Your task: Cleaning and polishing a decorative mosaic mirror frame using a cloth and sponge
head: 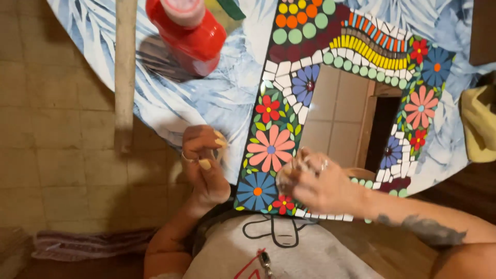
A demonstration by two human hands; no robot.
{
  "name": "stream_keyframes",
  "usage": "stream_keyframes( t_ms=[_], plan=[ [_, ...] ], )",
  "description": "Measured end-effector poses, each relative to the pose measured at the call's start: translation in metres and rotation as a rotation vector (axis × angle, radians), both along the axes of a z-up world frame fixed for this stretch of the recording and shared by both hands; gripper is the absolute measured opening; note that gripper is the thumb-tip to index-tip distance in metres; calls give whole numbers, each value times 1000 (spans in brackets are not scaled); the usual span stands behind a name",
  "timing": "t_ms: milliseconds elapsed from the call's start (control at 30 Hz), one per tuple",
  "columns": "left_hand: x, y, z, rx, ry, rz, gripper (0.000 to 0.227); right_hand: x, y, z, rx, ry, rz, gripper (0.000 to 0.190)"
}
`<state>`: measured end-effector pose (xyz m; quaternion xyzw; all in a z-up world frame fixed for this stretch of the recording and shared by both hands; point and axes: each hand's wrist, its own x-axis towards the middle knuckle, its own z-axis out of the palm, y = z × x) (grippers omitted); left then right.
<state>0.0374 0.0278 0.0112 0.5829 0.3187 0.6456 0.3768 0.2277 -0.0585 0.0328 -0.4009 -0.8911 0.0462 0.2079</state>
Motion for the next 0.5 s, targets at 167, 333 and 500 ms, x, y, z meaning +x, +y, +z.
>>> stream_keyframes(
  t_ms=[167, 333, 500],
  plan=[
    [-2, -6, 11, 2, 67, 2, 40, 48, 68, 3, 188, -325, -271, 10],
    [-2, -17, 16, -55, 85, 15, 37, 42, 33, -5, 60, -366, -419, 12],
    [-3, -18, 12, 6, 47, 43, 40, -18, -69, -5, -68, -292, -129, 18]
  ],
)
